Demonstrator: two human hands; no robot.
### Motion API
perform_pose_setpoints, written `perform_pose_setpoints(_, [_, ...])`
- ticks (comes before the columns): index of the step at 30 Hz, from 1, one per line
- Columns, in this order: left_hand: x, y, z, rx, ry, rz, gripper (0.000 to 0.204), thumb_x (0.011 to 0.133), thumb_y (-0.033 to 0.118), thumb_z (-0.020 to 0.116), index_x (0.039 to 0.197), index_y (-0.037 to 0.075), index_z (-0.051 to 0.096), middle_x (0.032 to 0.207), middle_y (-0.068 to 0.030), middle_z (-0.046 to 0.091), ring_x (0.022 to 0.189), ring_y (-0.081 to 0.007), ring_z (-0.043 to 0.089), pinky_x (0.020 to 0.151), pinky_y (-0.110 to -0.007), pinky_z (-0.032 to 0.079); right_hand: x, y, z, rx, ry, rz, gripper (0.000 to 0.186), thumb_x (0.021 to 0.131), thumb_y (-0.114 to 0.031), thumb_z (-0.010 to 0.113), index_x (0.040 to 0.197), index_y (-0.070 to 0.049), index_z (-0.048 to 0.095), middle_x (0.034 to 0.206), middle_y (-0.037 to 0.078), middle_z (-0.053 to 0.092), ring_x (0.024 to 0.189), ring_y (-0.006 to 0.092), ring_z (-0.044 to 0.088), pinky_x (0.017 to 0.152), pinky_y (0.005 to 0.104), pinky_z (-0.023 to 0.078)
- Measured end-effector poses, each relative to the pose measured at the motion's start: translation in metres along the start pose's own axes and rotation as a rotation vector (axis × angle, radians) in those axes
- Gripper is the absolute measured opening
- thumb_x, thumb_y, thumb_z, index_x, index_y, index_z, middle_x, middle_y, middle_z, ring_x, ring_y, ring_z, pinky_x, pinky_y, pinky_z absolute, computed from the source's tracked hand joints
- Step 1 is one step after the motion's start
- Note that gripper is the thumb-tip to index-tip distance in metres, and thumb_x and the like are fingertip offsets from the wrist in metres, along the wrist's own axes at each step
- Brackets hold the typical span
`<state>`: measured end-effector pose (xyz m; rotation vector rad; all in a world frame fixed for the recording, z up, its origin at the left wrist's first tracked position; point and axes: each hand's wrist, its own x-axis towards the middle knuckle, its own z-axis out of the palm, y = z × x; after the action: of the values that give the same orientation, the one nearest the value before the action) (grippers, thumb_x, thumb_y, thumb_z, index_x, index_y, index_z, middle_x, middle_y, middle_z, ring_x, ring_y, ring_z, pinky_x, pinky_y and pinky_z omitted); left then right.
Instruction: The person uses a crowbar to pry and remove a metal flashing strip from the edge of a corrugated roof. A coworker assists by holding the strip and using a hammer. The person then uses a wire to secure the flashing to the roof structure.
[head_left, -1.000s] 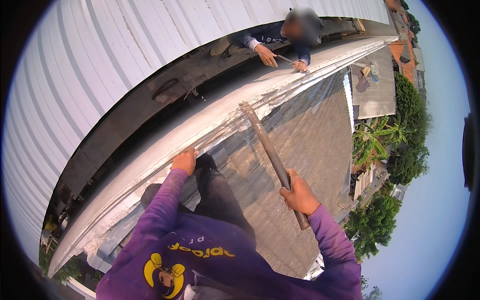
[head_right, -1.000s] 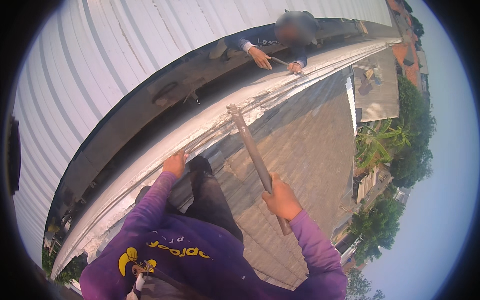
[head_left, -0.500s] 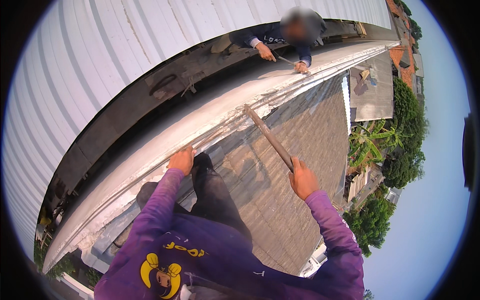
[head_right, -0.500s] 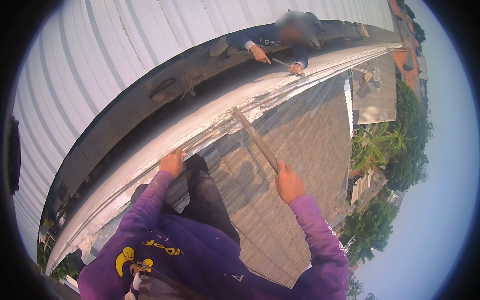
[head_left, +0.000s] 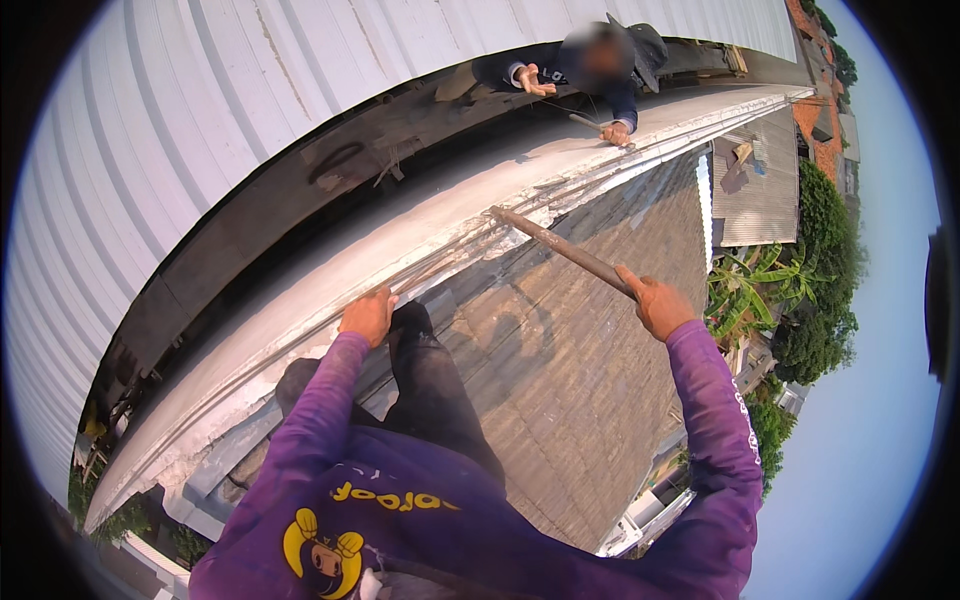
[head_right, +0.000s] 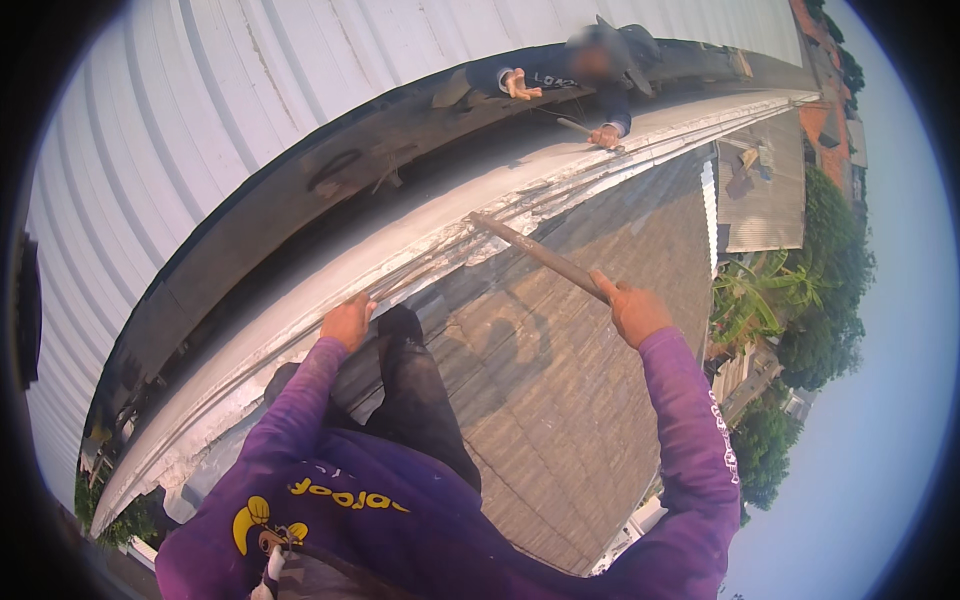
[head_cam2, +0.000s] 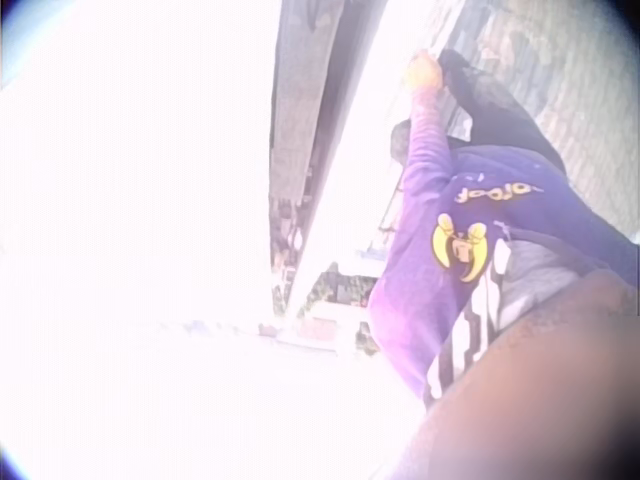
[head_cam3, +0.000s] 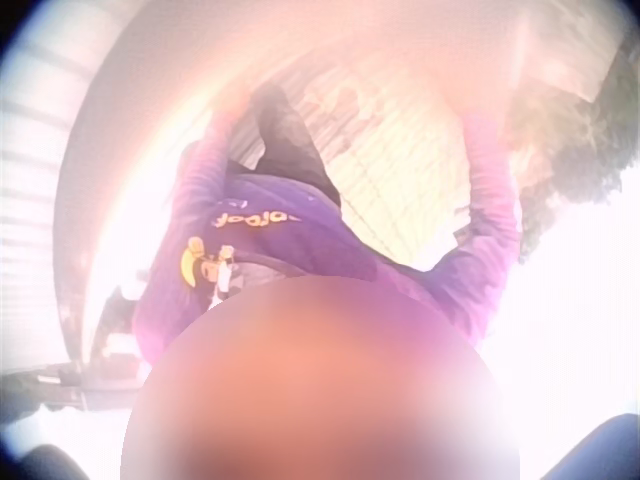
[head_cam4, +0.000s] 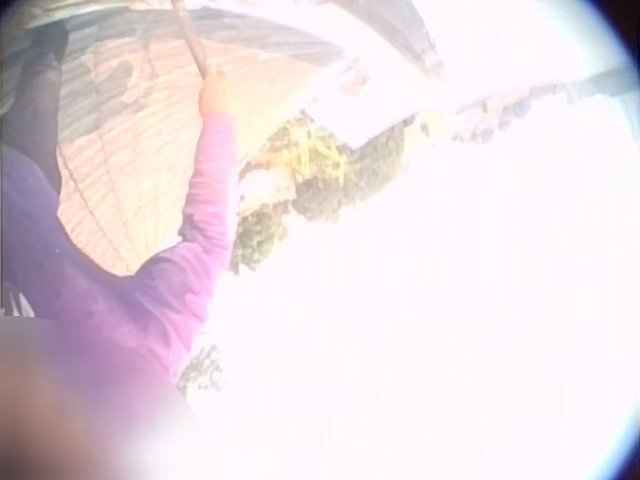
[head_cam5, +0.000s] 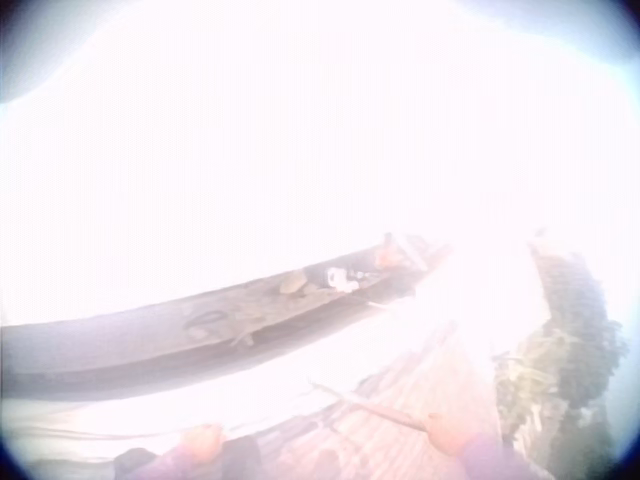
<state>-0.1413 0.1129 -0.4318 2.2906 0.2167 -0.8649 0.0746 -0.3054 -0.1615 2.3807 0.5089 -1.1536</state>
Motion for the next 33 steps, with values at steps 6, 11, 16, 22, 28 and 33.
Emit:
perform_pose_setpoints(6, [0.001, -0.004, 0.002, -0.006, -0.006, -0.036, 0.043, 0.113, 0.041, 0.044, 0.122, 0.003, 0.063, 0.104, -0.0304, 0.074, 0.100, -0.0488, 0.072, 0.091, -0.057, 0.055, 0.001, 0.000, -0.017, 0.072, -0.124, -0.130, 0.088, 0.093, -0.014, 0.072, 0.168, -0.026, 0.027, 0.118, 0.022, 0.073, 0.108, 0.0430, 0.071, 0.095, 0.0512, 0.058])
perform_pose_setpoints(11, [0.003, -0.007, 0.008, -0.006, 0.031, 0.013, 0.044, 0.113, 0.043, 0.044, 0.124, 0.004, 0.062, 0.100, -0.0292, 0.075, 0.097, -0.0494, 0.072, 0.088, -0.059, 0.055, -0.012, -0.003, -0.011, 0.345, -0.223, -0.019, 0.083, 0.093, -0.018, 0.075, 0.165, -0.014, 0.033, 0.111, 0.026, 0.074, 0.105, 0.0447, 0.071, 0.093, 0.0509, 0.057])
perform_pose_setpoints(16, [0.012, 0.000, 0.008, 0.016, 0.014, 0.010, 0.049, 0.113, 0.047, 0.044, 0.125, 0.004, 0.062, 0.097, -0.0280, 0.075, 0.096, -0.0489, 0.072, 0.086, -0.059, 0.056, -0.003, 0.028, -0.012, 0.545, -0.365, 0.108, 0.057, 0.092, -0.023, 0.077, 0.141, -0.002, 0.054, 0.096, 0.028, 0.073, 0.096, 0.0494, 0.071, 0.085, 0.0541, 0.057])
perform_pose_setpoints(22, [0.006, -0.004, 0.000, -0.058, -0.045, -0.106, 0.067, 0.109, 0.063, 0.043, 0.114, 0.003, 0.072, 0.098, -0.0253, 0.076, 0.100, -0.0453, 0.073, 0.088, -0.055, 0.057, -0.001, -0.009, -0.032, 0.519, -0.425, 0.122, 0.047, 0.093, -0.023, 0.073, 0.127, 0.004, 0.057, 0.085, 0.028, 0.072, 0.084, 0.0456, 0.074, 0.075, 0.0530, 0.058])
perform_pose_setpoints(28, [0.007, -0.013, 0.003, -0.036, -0.057, -0.024, 0.073, 0.107, 0.067, 0.043, 0.102, 0.003, 0.076, 0.095, -0.0242, 0.076, 0.097, -0.0436, 0.075, 0.088, -0.054, 0.058, -0.034, 0.009, 0.010, 0.960, -0.346, 0.232, 0.025, 0.102, -0.026, 0.065, 0.117, -0.006, 0.064, 0.074, 0.001, 0.063, 0.058, 0.0126, 0.058, 0.051, 0.0263, 0.049])
perform_pose_setpoints(33, [0.003, -0.016, 0.007, -0.037, -0.081, -0.047, 0.073, 0.106, 0.068, 0.044, 0.107, 0.003, 0.076, 0.102, -0.0238, 0.077, 0.104, -0.0416, 0.074, 0.094, -0.053, 0.056, -0.032, 0.033, 0.016, 1.185, -0.569, 0.416, 0.025, 0.100, -0.022, 0.068, 0.122, -0.013, 0.060, 0.077, 0.003, 0.062, 0.051, 0.0144, 0.056, 0.036, 0.0308, 0.046])
